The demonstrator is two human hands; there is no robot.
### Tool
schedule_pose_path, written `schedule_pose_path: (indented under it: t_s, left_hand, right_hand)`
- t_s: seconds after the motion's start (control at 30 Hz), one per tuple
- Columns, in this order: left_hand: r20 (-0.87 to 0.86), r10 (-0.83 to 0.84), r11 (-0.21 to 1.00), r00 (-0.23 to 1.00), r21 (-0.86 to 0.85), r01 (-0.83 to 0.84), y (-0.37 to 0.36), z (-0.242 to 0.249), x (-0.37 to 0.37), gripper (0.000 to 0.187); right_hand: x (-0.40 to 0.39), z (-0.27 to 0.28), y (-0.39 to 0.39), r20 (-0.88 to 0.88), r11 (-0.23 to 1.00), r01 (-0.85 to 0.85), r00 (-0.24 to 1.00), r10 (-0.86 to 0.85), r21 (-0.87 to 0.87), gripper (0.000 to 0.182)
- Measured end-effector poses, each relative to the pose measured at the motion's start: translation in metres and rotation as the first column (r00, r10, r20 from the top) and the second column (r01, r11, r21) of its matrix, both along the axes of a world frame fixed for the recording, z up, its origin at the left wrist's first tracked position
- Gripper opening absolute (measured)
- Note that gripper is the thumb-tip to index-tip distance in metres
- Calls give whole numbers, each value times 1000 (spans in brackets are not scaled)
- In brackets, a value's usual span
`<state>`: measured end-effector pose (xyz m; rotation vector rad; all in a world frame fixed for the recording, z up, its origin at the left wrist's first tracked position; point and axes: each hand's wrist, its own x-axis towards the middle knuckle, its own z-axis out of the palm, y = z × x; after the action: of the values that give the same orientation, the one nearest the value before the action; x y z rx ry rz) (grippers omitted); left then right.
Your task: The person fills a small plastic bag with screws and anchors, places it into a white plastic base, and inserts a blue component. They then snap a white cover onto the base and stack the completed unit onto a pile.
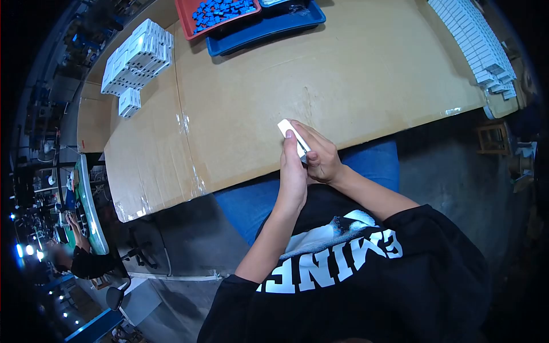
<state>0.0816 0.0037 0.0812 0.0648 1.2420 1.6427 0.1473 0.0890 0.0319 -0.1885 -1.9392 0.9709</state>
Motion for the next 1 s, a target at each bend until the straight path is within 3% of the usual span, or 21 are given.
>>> schedule_pose_path:
  t_s: [0.2, 0.3, 0.37, 0.4, 0.43, 0.47, 0.5, 0.53, 0.6, 0.7, 0.8, 1.0]
  left_hand:
    - [58, 17, 998, 998, 66, -21, -2, 8, -2, 61]
    - [25, 52, 994, 998, 92, -54, -6, 6, -11, 62]
    - [-23, 64, 994, 998, 94, -62, -8, -2, -17, 63]
    - [-182, 101, 989, 978, 123, -79, -7, -2, -19, 64]
    - [-334, 137, 984, 932, 154, -89, -7, -3, -20, 66]
    - [-388, 156, 976, 908, 199, -82, -7, -2, -21, 67]
    - [-389, 155, 976, 908, 203, -80, -9, 0, -21, 67]
    - [-384, 162, 975, 909, 205, -88, -12, 1, -21, 66]
    - [-396, 204, 972, 895, 189, -138, -8, 23, -14, 65]
    - [-475, 236, 962, 847, 236, -136, -6, 7, -21, 63]
    - [-428, 231, 964, 874, 223, -145, -6, 11, -19, 64]
    - [-460, 315, 929, 831, 327, -171, -10, 3, -17, 69]
  right_hand:
    - [-1, -1, 6, -6, 997, -50, 999, 50, -57, 75]
    - [-5, 18, 12, 96, 976, -178, 977, 190, -122, 71]
    - [-7, 35, 1, 22, 817, -165, 977, 213, -552, 75]
    - [-3, 35, 4, 0, 759, -250, 950, 313, -602, 65]
    - [-1, 36, 4, -4, 760, -254, 949, 314, -598, 65]
    - [0, 38, 4, 100, 820, -228, 940, 325, -524, 58]
    - [3, 39, 3, 206, 872, -204, 924, 322, -446, 51]
    - [1, 39, -2, 155, 833, -221, 927, 341, -508, 48]
    - [1, 43, -5, 182, 860, -209, 928, 324, -465, 49]
    - [0, 55, -10, 194, 858, -227, 918, 347, -460, 50]
    - [-1, 52, -12, 285, 969, -165, 934, 214, -186, 49]
    - [-2, 54, -12, 199, 979, -180, 961, 195, -91, 48]
